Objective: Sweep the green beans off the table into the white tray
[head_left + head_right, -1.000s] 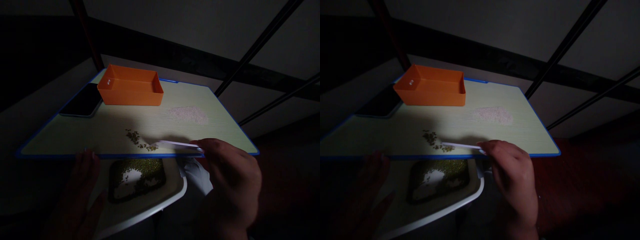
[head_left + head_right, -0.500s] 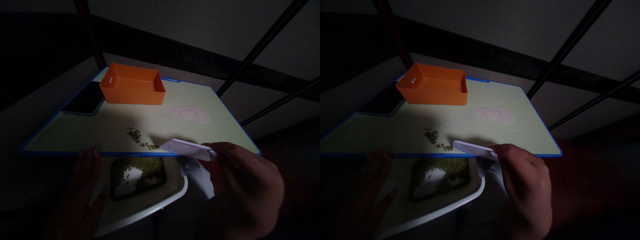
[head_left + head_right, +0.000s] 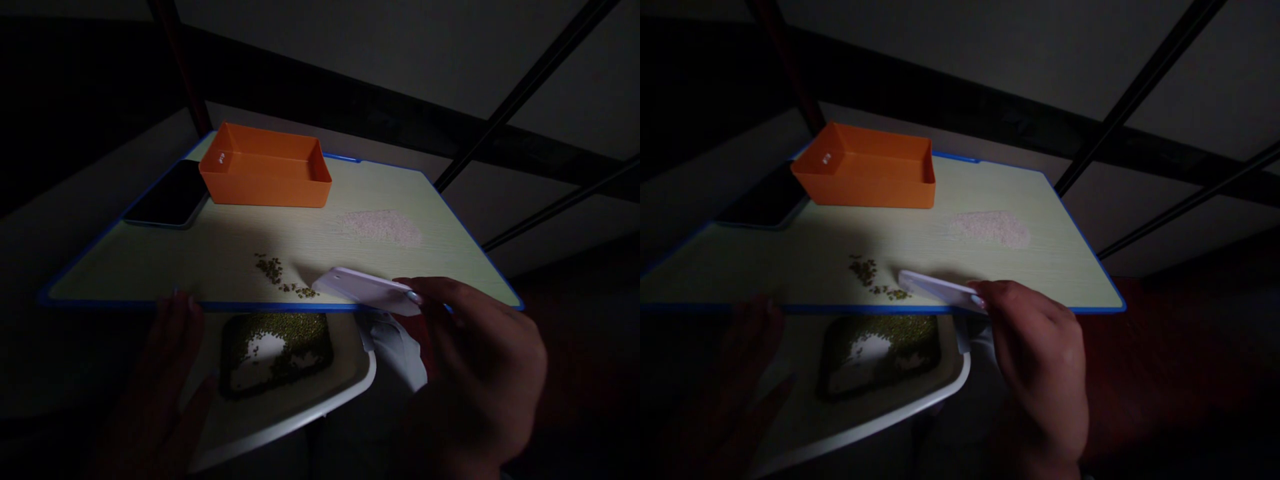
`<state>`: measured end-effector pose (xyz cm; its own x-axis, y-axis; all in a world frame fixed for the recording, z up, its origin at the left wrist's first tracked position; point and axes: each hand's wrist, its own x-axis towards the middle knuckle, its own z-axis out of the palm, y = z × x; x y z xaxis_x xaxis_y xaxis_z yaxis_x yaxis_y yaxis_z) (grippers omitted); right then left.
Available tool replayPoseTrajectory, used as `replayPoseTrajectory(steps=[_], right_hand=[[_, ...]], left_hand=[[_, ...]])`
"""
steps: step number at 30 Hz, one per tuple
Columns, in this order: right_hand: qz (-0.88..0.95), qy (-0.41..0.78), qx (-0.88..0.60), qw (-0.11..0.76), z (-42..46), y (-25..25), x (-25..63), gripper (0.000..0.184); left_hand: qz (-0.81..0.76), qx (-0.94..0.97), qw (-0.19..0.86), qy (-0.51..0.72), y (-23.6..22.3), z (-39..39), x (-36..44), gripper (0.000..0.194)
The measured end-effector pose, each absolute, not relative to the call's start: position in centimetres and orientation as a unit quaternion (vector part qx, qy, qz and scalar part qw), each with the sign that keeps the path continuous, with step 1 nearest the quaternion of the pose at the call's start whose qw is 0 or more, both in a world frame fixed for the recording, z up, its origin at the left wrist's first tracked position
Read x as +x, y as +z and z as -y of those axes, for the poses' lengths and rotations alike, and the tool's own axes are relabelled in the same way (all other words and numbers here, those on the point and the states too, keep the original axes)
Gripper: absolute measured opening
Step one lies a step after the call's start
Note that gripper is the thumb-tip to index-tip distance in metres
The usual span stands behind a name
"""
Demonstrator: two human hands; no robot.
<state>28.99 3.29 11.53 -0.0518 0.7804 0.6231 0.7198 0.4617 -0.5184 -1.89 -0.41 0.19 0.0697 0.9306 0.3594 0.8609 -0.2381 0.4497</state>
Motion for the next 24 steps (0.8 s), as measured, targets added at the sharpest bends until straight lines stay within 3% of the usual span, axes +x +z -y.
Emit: replayPoseTrajectory(steps=[15, 24], right_hand=[[0.699, -0.08, -0.575, 0.418, -2.1, 11.1, 30.1, 0.019], [0.72, -0.069, -0.552, 0.415, -2.0, 11.8, 29.8, 0.021]], left_hand=[[-0.622, 0.728, 0.062, 0.282, 0.1, 0.2, -1.9, 0.069], [-0.634, 0.72, 0.067, 0.274, 0.1, 0.3, -2.1, 0.068]])
